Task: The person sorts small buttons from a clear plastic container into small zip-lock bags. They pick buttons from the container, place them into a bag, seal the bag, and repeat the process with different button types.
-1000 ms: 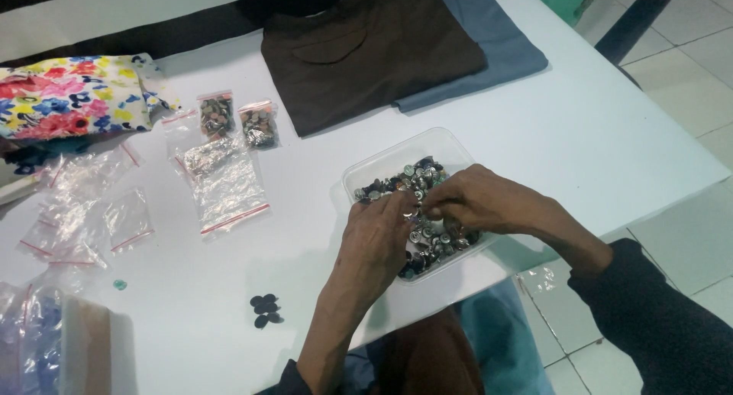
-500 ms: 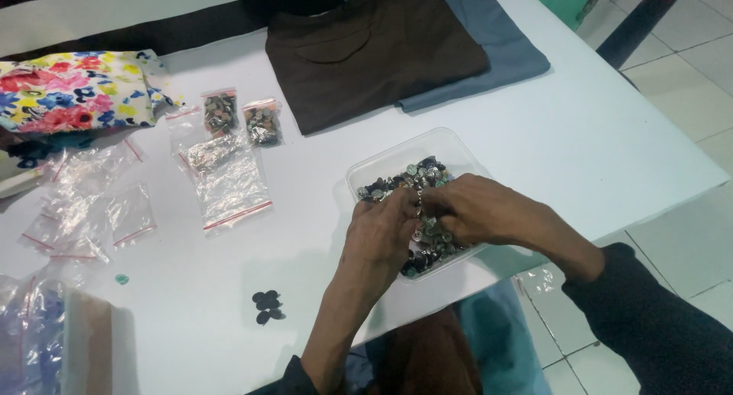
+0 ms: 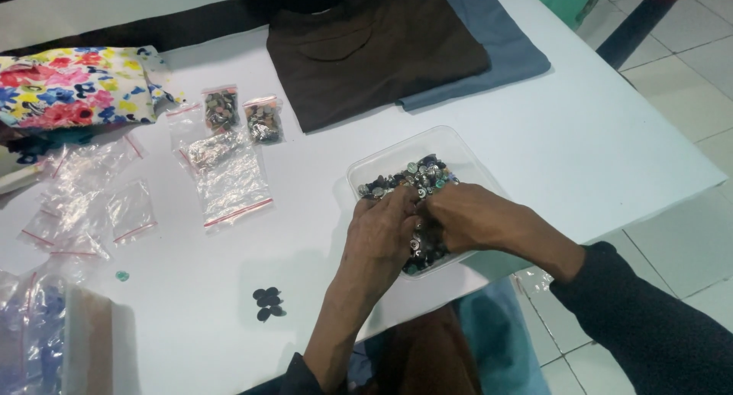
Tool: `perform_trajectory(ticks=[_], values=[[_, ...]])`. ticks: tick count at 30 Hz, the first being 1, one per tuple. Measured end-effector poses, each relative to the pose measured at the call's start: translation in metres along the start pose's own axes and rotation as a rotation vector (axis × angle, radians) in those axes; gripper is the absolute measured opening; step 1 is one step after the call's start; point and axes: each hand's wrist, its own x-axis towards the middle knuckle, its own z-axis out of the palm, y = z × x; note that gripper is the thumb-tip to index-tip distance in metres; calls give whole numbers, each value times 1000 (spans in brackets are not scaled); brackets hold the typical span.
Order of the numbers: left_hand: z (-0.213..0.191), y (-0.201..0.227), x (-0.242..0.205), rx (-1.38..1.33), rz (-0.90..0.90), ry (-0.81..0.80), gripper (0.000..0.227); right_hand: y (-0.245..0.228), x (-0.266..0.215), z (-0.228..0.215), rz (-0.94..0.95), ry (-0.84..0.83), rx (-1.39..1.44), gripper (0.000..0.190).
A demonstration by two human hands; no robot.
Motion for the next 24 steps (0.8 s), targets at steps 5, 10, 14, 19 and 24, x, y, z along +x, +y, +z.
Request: perform_trajectory(ticks=[5, 10, 14, 19, 24], values=[[0, 4, 1, -32, -58, -28, 24, -7, -1, -5, 14, -3, -28, 15], [2, -2, 2, -52, -29, -15, 24, -6, -8, -7, 32, 50, 85, 21], [0, 1, 2, -61, -39, -14, 23, 6, -6, -9, 32, 90, 201, 29], [3, -1, 3, -44, 6, 12, 20, 13, -3, -3, 30, 117, 237, 29], [2, 1, 4, -18, -27, -23, 21, 23, 1, -1, 42, 146, 426, 29]])
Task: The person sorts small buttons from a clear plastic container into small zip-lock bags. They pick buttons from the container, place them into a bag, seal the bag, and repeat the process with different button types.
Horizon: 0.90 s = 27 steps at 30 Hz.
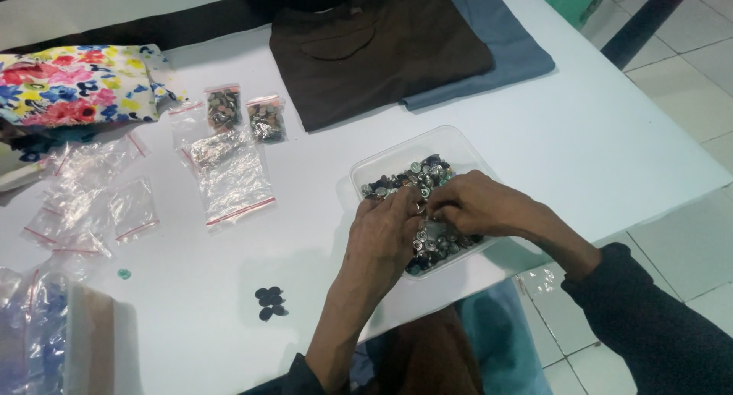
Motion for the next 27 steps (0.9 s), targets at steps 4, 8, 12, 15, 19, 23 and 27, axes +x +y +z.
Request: perform_trajectory(ticks=[4, 8, 12, 15, 19, 23, 27], values=[[2, -4, 1, 1, 29, 14, 19, -19, -14, -17, -25, 10, 158, 30], [5, -7, 1, -18, 16, 24, 18, -10, -13, -15, -105, 8, 496, 30], [4, -7, 2, -55, 2, 34, 20, -4, -13, -12, -197, -8, 595, 27], [4, -8, 0, -80, -21, 41, 21, -4, -9, -12, -242, -2, 567, 27], [19, -17, 2, -55, 5, 82, 18, -25, -24, -19, -265, 12, 436, 25], [22, -18, -3, -25, 177, 239, 18, -41, -31, -14, -51, 62, 321, 24], [22, -17, -8, -69, 318, 384, 17, -68, -45, -11, 229, 164, 195, 39]])
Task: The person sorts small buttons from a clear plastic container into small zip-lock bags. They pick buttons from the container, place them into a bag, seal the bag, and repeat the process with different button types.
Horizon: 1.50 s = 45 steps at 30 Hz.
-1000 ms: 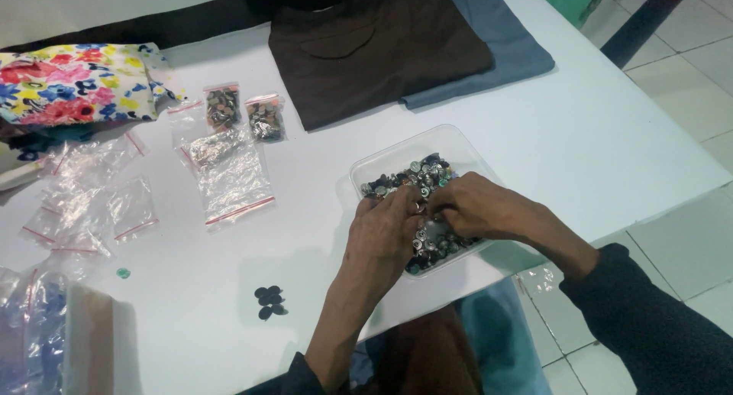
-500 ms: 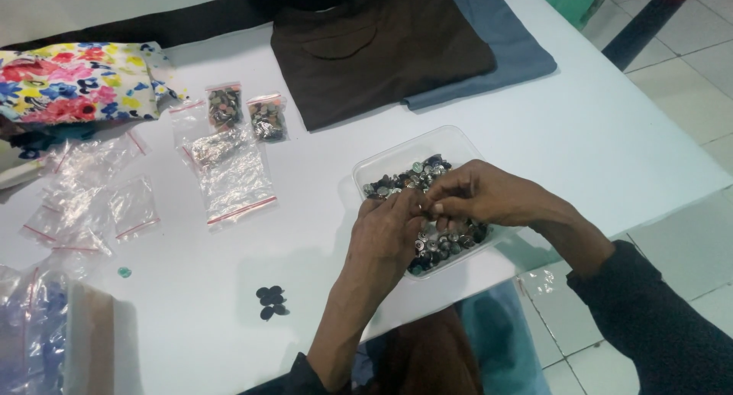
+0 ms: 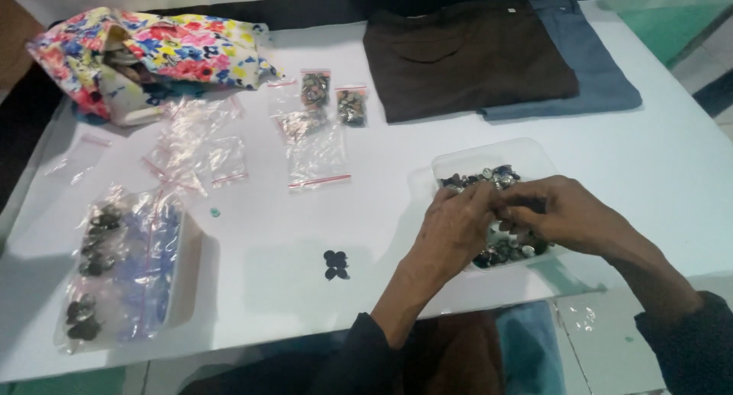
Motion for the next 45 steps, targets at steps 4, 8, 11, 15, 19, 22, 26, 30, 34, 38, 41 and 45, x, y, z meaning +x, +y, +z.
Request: perform_trajectory(ticks=[4, 8, 11, 15, 19, 22, 26, 30, 34, 38, 41, 45], values=[[-8, 8, -8, 67, 134, 200, 27, 9, -12, 11, -69, 150, -172, 39], [-27, 25, -37, 102, 231, 399, 24, 8, -45, 39, -477, 451, -269, 39], [-49, 34, -71, 80, 196, 491, 30, -5, -69, 67, -699, 532, -269, 44], [-80, 27, -135, 42, 49, 628, 20, -9, -70, 135, -887, 564, -77, 53], [-106, 2, -192, 171, -143, 615, 19, -26, -50, 201, -987, 552, 139, 38], [-103, -22, -216, 156, -285, 633, 19, -30, -34, 237, -922, 492, 200, 26], [-95, -41, -221, 262, -383, 572, 20, -35, -20, 255, -934, 501, 180, 26], [-85, -47, -219, 400, -426, 525, 17, -47, -23, 257, -873, 552, 253, 17], [-89, -40, -217, 378, -418, 533, 14, -44, -21, 260, -898, 541, 184, 25], [-87, -42, -220, 465, -377, 548, 24, -47, -26, 260, -865, 564, 178, 25], [-87, -43, -221, 467, -352, 554, 31, -51, -29, 257, -861, 573, 165, 26], [-95, -34, -220, 417, -328, 568, 26, -54, -34, 256, -846, 573, 211, 24]])
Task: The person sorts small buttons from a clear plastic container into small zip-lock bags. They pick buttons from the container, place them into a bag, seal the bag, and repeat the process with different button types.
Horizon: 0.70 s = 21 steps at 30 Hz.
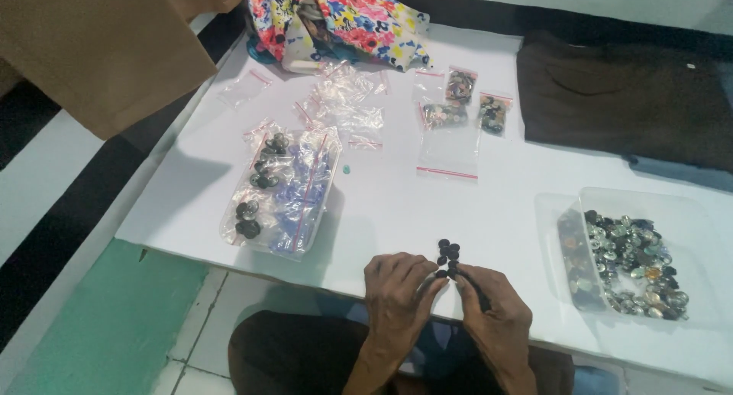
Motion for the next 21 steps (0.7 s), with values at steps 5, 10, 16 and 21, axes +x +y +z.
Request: perform_trajectory(ticks=[5, 10, 16, 21], values=[[5, -7, -8, -10, -2, -13, 31, 2, -1, -2, 16, -3, -64, 25], [-6, -7, -4, -140, -11, 41, 24, -3, 0, -9, 116, 18, -77, 23], [-24, -25, 30, -251, -225, 59, 26, -23, 13, -8, 207, 63, -81, 24], [-18, -53, 67, -187, -426, -19, 33, -68, 74, 46, -189, -175, 61, 37]])
